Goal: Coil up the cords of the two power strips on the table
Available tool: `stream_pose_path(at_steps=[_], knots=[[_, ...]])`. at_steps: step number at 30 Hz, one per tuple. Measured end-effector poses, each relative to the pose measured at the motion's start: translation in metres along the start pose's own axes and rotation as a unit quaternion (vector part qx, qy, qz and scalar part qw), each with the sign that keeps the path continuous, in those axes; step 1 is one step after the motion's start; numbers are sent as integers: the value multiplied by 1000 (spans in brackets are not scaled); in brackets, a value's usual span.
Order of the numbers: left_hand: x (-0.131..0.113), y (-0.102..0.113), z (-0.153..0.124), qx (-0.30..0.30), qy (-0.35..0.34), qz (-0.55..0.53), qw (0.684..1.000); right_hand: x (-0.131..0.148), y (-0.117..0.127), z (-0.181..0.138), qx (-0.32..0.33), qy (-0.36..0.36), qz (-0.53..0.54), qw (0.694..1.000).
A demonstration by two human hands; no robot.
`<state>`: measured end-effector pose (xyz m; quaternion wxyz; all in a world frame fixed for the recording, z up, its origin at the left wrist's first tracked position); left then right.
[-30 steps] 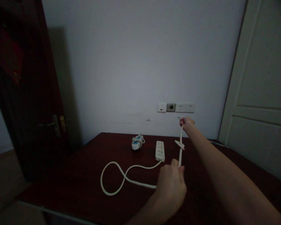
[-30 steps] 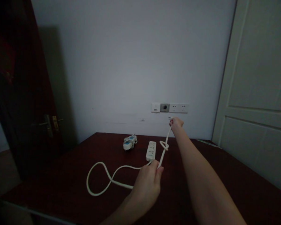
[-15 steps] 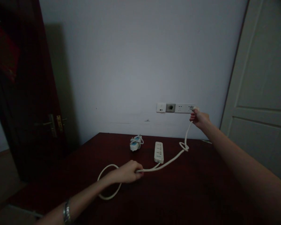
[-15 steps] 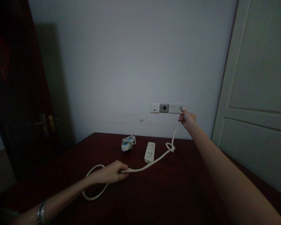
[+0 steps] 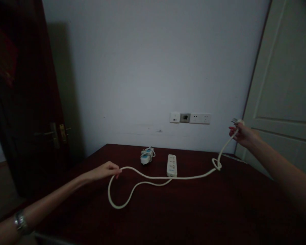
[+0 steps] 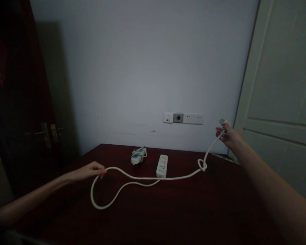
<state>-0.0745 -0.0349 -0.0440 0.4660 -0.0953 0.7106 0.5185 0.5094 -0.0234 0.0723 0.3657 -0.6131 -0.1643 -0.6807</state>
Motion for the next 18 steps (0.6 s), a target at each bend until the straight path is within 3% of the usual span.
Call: stream_pose_path(at_steps=[3, 6, 10, 14, 18], knots=[[-12, -5, -2, -36, -6, -119, 992, -4, -9, -8, 41, -35, 26, 998], [-26, -15, 0, -67, 0, -257, 964, -1, -26, -20, 93, -48, 36, 994], [-49, -27, 7, -77, -2, -358, 931, 10, -57, -48, 186, -61, 19, 981], [-66, -34, 18, -88, -6, -381, 920, 24, -98, -101, 322, -78, -30, 943], [-82, -50, 31, -50, -23, -389, 919, 43, -144, -175, 459, -99, -16, 883]])
Point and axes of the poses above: each hand's wrist, its own z-axis towards the middle knuckle, its own y-axis out of the back of the hand, x = y × z, the point moved 7 cm from there along z, towards the middle knuckle, and after that the axes turned 1 degree about -z, right-handed, at the moved point
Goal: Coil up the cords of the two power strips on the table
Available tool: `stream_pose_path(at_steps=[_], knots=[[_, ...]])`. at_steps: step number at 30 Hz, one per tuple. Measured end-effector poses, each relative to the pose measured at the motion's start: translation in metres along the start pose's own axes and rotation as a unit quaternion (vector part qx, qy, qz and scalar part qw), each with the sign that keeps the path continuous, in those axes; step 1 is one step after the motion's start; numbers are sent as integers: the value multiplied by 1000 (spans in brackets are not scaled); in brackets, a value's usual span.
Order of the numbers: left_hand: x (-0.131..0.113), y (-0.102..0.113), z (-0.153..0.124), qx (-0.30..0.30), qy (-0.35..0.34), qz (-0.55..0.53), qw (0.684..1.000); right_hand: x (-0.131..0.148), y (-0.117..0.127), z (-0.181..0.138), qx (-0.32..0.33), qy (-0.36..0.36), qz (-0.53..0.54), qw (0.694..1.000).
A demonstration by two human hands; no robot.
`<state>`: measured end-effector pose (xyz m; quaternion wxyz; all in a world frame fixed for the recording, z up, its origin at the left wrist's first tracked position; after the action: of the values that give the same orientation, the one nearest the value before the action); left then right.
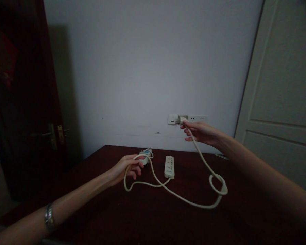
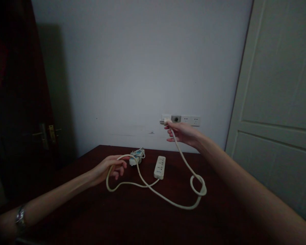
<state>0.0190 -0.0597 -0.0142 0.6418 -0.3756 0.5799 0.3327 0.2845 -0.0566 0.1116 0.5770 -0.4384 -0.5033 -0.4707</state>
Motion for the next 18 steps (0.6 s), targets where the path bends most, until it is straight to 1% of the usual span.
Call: stream_pose_path(at_steps=[3, 4, 6, 7, 9, 11, 13, 15, 16, 18], knots=[[3, -26, 10, 58, -14, -5, 998, 9, -69, -10, 93, -2, 47, 995], [4, -36, 13, 79, -20, -8, 997, 12, -90, -13, 115, 0, 68, 991], [8, -59, 19, 124, -29, -12, 992, 20, -126, -16, 136, 15, 122, 983], [11, -71, 21, 148, -29, -7, 989, 25, -141, -16, 140, 30, 150, 978], [16, -96, 21, 200, -30, 13, 979, 38, -158, -9, 127, 80, 195, 969], [20, -120, 14, 278, -27, 28, 960, 52, -158, 5, 83, 147, 212, 962], [21, -141, -1, 369, -19, 11, 929, 67, -140, 24, 15, 223, 193, 955], [20, -152, -16, 433, -6, -32, 901, 81, -109, 41, -66, 302, 141, 941], [19, -153, -22, 447, 0, -57, 893, 87, -90, 47, -113, 338, 111, 928], [18, -150, -29, 451, 13, -102, 886, 93, -51, 54, -197, 387, 48, 900]])
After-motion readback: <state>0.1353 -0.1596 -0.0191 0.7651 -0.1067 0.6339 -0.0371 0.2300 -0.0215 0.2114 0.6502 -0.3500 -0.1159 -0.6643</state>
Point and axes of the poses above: each hand's wrist, its own z-axis towards the middle knuckle, its own y-axis out of the back of the hand, x = y × z, the point moved 7 cm from there along z, towards the middle knuckle, and after that the axes turned 1 degree about -z, right-handed, at the moved point
